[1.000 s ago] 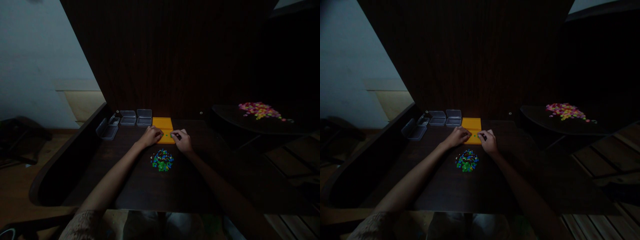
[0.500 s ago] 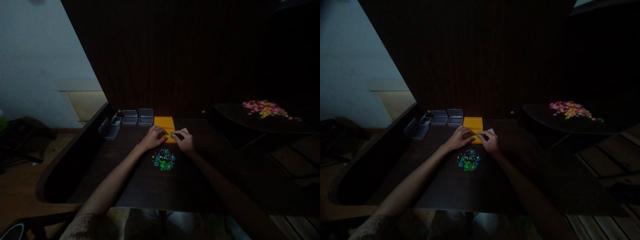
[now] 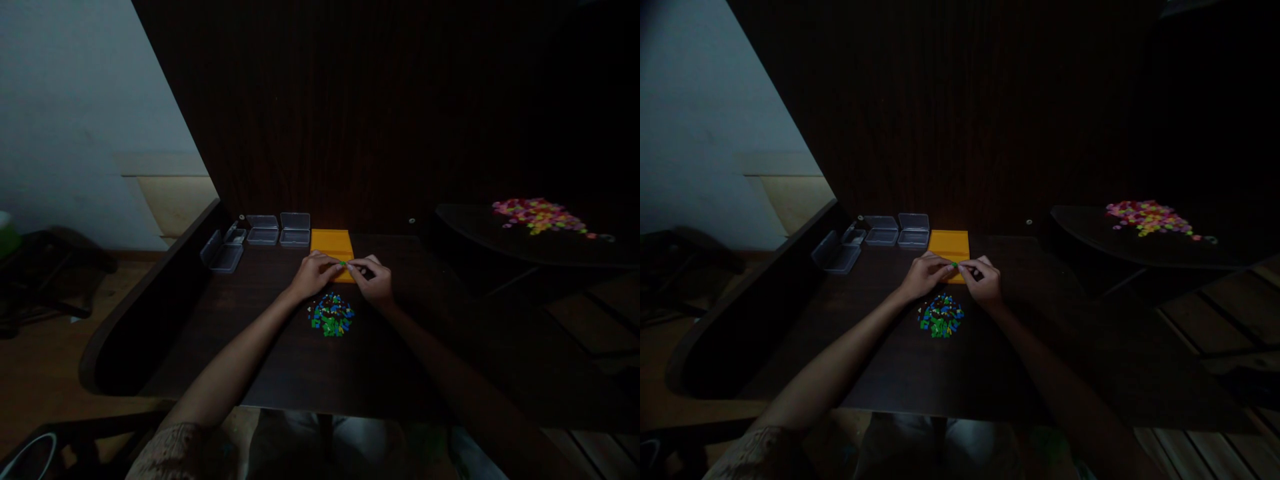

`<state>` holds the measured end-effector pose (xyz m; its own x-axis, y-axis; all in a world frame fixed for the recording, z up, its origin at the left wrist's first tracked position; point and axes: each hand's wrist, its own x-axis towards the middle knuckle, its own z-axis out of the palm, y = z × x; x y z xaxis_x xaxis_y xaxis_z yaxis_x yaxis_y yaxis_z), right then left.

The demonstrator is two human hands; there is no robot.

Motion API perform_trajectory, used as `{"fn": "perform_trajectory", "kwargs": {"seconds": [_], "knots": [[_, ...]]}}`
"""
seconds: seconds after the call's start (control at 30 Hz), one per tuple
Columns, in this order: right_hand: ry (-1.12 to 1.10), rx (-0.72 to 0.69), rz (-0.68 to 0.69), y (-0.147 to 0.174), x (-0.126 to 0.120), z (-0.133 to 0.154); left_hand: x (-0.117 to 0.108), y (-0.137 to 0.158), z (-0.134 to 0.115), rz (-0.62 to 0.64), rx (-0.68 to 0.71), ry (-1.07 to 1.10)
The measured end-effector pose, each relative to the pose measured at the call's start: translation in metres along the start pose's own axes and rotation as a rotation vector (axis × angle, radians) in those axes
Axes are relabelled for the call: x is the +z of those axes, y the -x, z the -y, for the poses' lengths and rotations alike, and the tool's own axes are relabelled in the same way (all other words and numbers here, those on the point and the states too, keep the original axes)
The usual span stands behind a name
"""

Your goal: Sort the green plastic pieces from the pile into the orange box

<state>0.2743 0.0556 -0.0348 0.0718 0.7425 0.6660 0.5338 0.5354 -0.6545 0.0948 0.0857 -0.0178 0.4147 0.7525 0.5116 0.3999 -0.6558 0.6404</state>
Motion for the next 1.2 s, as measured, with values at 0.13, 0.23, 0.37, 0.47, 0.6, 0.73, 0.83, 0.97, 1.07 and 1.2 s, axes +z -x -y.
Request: {"fn": "perform_trajectory", "kwargs": {"seconds": [0.13,0.23,0.37,0.47,0.6,0.73,0.83,0.97,1.07,1.2], "knots": [[0.049,-0.066,0.02,0.0,-0.006,0.012,-0.01,0.001,0.01,-0.209,-0.117,0.047],[0.046,-0.165,0.221,0.0,-0.014,0.019,-0.015,0.002,0.02,-0.276,-0.142,0.074],[0.041,-0.263,0.564,0.0,-0.02,0.021,-0.018,0.004,0.028,-0.219,-0.132,0.027],[0.051,-0.246,0.711,0.001,-0.019,0.018,-0.017,0.005,0.027,-0.16,-0.12,-0.032],[0.031,-0.179,0.773,0.003,-0.016,0.016,-0.015,0.006,0.023,-0.168,-0.101,-0.092],[0.015,-0.143,0.782,0.004,-0.014,0.016,-0.013,0.007,0.024,-0.208,-0.133,-0.112],[-0.014,-0.138,0.77,0.006,-0.013,0.015,-0.011,0.008,0.025,-0.211,-0.159,-0.124],[-0.025,-0.137,0.763,0.007,-0.01,0.013,-0.008,0.009,0.027,-0.187,-0.193,-0.14],[-0.019,-0.17,0.696,0.005,-0.009,0.014,-0.007,0.009,0.028,-0.16,-0.228,-0.155],[0.028,-0.136,0.34,-0.003,-0.011,0.009,-0.005,0.009,0.03,-0.138,-0.277,-0.171]]}}
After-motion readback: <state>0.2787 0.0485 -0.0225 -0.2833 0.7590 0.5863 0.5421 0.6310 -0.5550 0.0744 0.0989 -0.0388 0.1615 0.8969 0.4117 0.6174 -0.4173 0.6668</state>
